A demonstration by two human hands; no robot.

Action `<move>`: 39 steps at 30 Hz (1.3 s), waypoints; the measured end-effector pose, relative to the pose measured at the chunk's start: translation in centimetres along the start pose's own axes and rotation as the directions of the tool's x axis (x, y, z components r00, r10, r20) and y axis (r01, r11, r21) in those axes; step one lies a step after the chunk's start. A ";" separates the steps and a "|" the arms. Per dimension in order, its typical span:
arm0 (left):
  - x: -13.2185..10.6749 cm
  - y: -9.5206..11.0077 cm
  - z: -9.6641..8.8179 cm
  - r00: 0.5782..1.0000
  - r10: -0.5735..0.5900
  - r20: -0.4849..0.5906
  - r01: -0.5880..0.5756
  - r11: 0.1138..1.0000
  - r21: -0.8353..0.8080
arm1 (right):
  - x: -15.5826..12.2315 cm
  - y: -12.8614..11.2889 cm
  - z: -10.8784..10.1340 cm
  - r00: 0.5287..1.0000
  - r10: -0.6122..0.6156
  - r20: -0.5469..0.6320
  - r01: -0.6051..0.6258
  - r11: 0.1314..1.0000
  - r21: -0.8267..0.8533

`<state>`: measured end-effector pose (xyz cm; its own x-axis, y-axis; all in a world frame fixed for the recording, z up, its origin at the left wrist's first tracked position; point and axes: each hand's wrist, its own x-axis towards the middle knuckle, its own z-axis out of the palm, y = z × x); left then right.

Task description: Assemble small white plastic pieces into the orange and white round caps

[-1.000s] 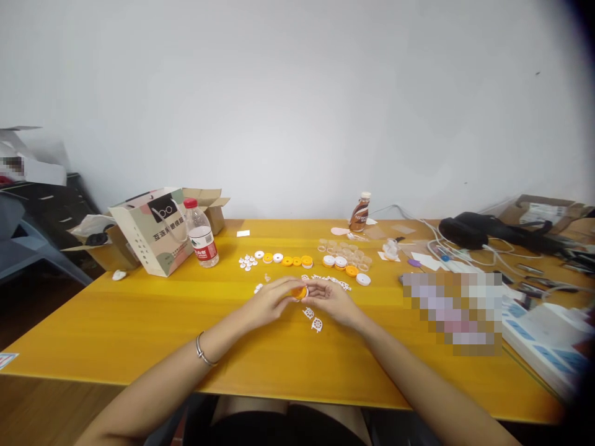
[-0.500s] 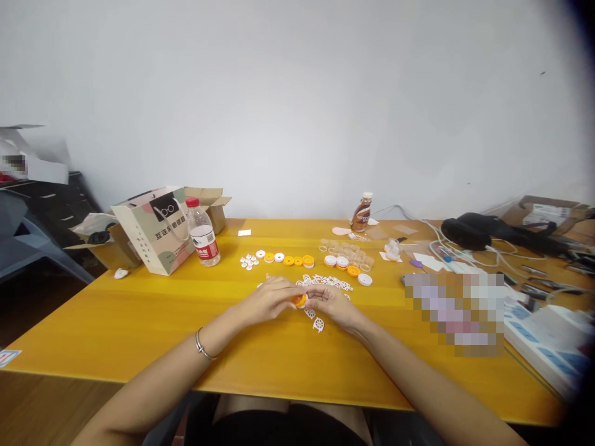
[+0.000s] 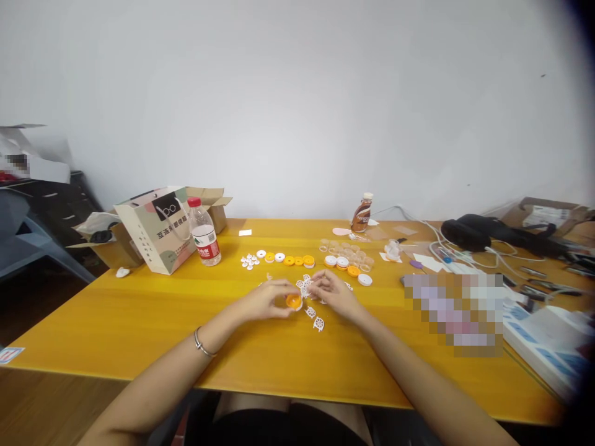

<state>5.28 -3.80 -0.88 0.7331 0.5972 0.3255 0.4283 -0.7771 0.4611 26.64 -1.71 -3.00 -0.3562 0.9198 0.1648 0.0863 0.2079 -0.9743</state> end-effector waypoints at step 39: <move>1.8 -3.9 3.4 0.857 -0.437 -0.274 0.180 0.751 -0.636 | 0.4 -0.6 -4.0 1.000 0.013 0.005 -0.013 0.997 -0.080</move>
<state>6.69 -0.35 -4.93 0.2962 0.9057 0.3034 0.1172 -0.3497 0.9295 30.14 -0.20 -1.71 -0.3596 0.9208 0.1513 0.1649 0.2223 -0.9609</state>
